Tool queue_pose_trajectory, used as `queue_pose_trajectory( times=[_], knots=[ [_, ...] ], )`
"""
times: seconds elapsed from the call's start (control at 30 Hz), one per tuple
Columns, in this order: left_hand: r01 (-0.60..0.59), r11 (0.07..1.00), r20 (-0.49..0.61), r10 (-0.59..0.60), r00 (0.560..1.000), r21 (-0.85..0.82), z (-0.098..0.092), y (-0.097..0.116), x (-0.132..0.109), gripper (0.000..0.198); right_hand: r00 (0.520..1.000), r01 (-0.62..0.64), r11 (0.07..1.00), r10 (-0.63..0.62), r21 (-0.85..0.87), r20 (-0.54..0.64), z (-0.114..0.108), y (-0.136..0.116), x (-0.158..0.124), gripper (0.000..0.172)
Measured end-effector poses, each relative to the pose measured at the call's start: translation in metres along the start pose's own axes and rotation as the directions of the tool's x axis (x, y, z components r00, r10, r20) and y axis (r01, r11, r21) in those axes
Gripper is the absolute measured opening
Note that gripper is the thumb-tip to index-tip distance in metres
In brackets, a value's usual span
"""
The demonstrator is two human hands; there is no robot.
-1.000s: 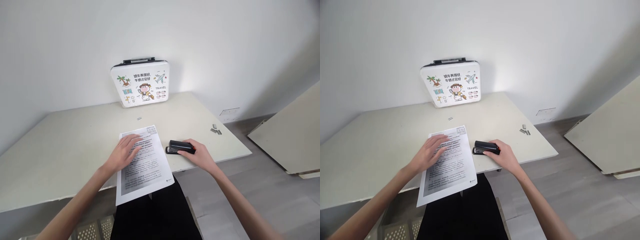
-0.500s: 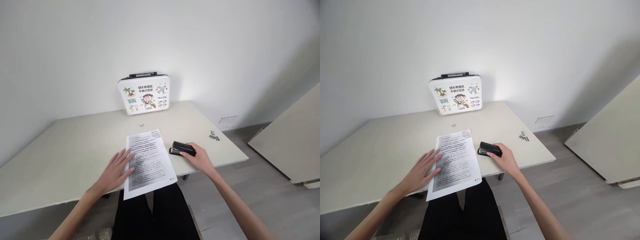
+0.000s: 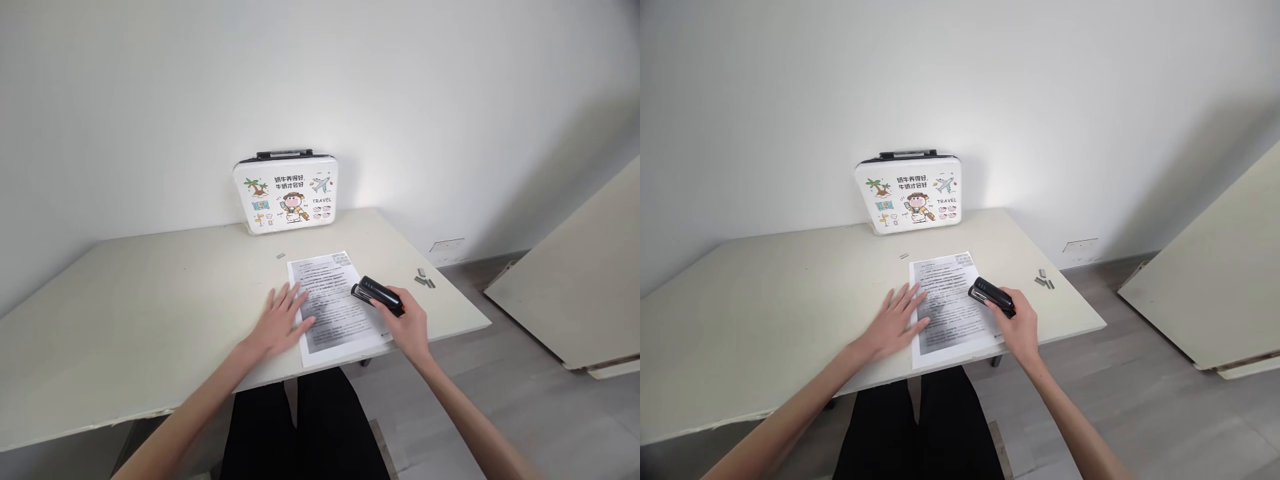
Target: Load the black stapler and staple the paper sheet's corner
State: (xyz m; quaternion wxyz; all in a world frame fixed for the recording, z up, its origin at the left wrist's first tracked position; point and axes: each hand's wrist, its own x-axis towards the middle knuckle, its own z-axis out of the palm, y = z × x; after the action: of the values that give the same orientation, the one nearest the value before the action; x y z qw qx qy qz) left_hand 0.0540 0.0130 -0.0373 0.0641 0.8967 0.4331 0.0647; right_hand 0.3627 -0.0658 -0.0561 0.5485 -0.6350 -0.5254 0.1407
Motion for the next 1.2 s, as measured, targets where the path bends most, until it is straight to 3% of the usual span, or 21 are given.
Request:
queue_pose_trajectory(
  times=[0.17, 0.33, 0.43, 0.63, 0.83, 1.0, 1.2],
  knots=[
    [-0.004, 0.999, 0.006, 0.005, 1.000, -0.047, 0.017, 0.024, 0.064, 0.080, 0.984, 0.175, 0.981, -0.176, -0.079, -0.007, 0.001, -0.006, -0.001, 0.027],
    [-0.030, 0.998, 0.044, 0.033, 0.999, -0.063, 0.024, 0.049, 0.119, 0.083, 0.984, 0.166, 0.984, -0.169, -0.069, -0.050, 0.001, -0.006, 0.001, 0.025],
    [-0.040, 0.997, 0.045, 0.043, 0.998, -0.068, 0.023, 0.060, 0.131, 0.079, 0.986, 0.140, 0.989, -0.144, -0.056, -0.080, 0.002, -0.004, 0.002, 0.027],
    [-0.042, 0.995, -0.111, 0.031, 0.993, -0.096, 0.025, 0.049, 0.099, 0.071, 0.991, 0.125, 0.991, -0.127, -0.036, -0.040, 0.003, -0.002, 0.004, 0.030],
    [-0.022, 0.993, -0.132, 0.006, 0.991, -0.118, 0.008, -0.010, 0.056, 0.067, 0.994, 0.106, 0.994, -0.105, -0.014, 0.029, 0.002, 0.001, 0.005, 0.033],
    [-0.006, 0.953, -0.175, -0.050, 0.983, -0.303, -0.011, -0.055, 0.025, 0.056, 0.983, 0.077, 0.996, -0.085, 0.054, 0.163, 0.010, -0.005, 0.009, 0.032],
    [0.071, 0.768, -0.256, -0.297, 0.920, -0.636, -0.017, -0.061, 0.011, 0.042, 0.934, 0.055, 0.995, -0.079, 0.078, 0.348, 0.054, -0.039, 0.031, 0.031]
  ],
)
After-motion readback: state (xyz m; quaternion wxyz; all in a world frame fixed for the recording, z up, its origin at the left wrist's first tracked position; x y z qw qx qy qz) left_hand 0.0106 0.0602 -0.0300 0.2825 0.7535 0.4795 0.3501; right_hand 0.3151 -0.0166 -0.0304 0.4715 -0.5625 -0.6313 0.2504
